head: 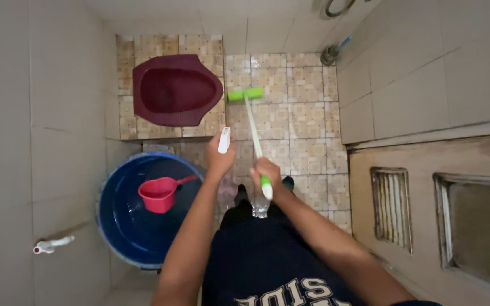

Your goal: The person cleans a bathroom floor by spraying a cleaning solution from a bottle and scrubbing the tiles with a long-handled brush. They then use a scoop to pour water from a blue bucket over the floor and rinse the tiles.

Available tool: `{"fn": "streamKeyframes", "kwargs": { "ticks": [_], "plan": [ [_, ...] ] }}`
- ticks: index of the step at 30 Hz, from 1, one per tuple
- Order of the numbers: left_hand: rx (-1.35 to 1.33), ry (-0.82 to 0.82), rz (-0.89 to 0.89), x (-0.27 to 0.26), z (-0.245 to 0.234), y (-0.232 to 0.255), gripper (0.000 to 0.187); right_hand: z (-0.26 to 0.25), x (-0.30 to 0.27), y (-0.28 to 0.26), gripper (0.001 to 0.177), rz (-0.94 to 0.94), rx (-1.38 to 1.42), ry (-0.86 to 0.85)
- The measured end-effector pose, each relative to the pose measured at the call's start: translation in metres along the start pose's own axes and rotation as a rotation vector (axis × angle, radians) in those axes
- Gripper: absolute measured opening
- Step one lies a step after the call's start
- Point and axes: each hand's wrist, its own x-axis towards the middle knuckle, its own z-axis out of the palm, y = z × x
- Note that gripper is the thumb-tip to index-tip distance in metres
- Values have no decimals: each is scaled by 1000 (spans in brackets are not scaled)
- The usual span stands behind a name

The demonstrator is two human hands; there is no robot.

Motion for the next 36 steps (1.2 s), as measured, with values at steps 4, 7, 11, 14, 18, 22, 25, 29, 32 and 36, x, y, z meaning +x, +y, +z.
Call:
{"fn": "streamKeyframes", "kwargs": {
  "ticks": [4,7,11,14,18,22,25,29,32,36],
  "plan": [
    [55,-24,-19,-9,-11,-2,19,15,30,37,20,34,32,-30],
    [64,-13,-31,-14,-18,-3,23,9,41,48,21,84,58,-78],
    [38,-35,-3,-9,-22,-9,24,-9,41,37,29,98,79,-59],
    [5,-74,-7,-4,-17,-5,22,-24,28,0,34,100,35,-60],
    [71,-80,-8,4,-10,11,17,-32,-4,-75,31,131,71,-46],
    [9,-58,30,9,-3,17,20,-28,-21,-121,33,94,124,-28],
    [-1,-71,59,7,2,11,19,-26,-27,-109,34,1,168,-33],
    [59,-89,26,4,5,6,17,-24,-35,-61,32,-91,93,4],
    [41,-69,58,-6,3,-1,17,-16,-30,-17,27,-33,52,-30],
    [78,-77,57,-14,-1,-9,19,-10,-9,28,16,22,6,-77]
  ]
}}
